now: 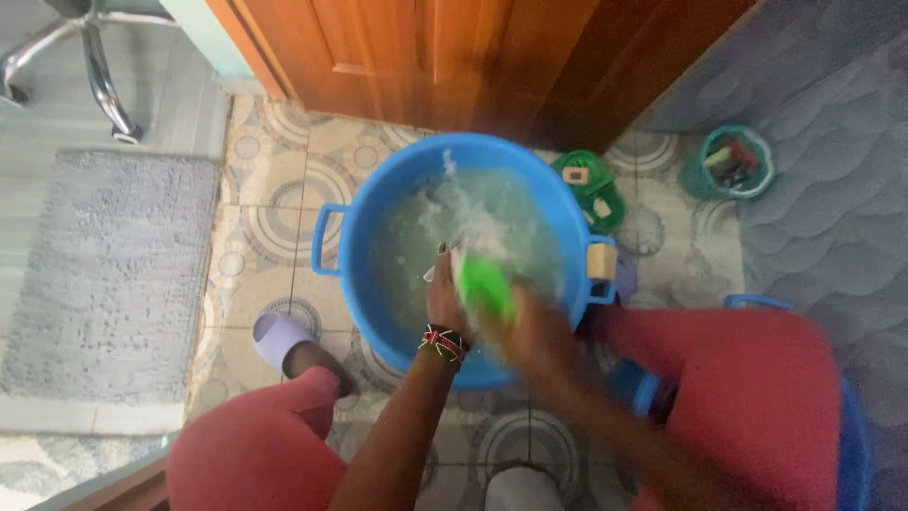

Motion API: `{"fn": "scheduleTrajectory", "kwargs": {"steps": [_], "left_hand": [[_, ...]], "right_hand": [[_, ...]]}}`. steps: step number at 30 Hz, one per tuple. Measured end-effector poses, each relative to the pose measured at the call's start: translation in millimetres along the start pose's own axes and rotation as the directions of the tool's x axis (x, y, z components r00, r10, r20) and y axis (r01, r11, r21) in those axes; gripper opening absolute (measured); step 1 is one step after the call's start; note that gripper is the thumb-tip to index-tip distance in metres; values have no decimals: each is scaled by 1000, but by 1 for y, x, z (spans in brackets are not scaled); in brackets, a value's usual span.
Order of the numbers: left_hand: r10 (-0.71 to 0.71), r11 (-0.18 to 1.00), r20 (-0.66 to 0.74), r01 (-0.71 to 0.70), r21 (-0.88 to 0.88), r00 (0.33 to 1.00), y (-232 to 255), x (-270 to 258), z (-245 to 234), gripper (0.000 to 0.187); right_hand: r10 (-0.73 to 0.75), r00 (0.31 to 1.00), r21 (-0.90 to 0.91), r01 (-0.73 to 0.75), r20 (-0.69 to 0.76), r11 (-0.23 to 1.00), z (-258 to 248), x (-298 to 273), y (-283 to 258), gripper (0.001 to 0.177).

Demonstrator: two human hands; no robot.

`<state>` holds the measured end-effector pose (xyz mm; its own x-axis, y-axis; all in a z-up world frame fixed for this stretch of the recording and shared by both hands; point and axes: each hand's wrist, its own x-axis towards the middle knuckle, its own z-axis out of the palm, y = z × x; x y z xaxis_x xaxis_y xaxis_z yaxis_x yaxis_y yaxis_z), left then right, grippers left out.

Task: Hand washing clothes in a plastic basin using soap and a brush.

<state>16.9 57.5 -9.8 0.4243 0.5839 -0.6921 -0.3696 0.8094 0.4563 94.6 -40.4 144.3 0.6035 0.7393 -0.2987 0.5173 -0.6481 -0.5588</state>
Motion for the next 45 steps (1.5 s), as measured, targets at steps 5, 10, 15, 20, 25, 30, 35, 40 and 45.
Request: {"fn": "scheduleTrajectory", "kwargs": {"steps": [5,10,15,20,25,30,35,40,45], "left_hand": [[139,966,244,-186,180,960,-75,78,-22,55],[135,865,233,-230,447,963,-63,48,-1,59],[79,982,333,-131,136,940,-56,96,-1,50],[83,873,409,-264,410,909,-86,57,-22,61],[104,419,320,-333,844,942,-53,90,-30,49],[44,-286,346,-320,903,937,-91,115,-65,56],[138,-521,657,-510,684,741,-44,4,-4,96],[-10,175,363,-356,918,932,-20,-21,23,59],[-360,933,170,351,83,917,-30,-46,34,64]], "right_hand": [[-88,983,-130,67,-160,989,25,18,18,52],[-164,954,17,174,-251,985,-2,19,-4,51],[-235,959,202,265,-161,943,7,-13,-11,51],[-49,990,-266,12,-132,964,-8,94,2,63],[-301,937,36,312,-176,950,4,-19,-19,45],[-151,978,87,164,-146,983,1,17,7,49],[-164,952,-132,134,-257,982,-12,68,25,53],[-142,982,38,148,-123,988,3,-39,11,50],[45,986,100,-29,-162,995,-15,24,52,53]]}}
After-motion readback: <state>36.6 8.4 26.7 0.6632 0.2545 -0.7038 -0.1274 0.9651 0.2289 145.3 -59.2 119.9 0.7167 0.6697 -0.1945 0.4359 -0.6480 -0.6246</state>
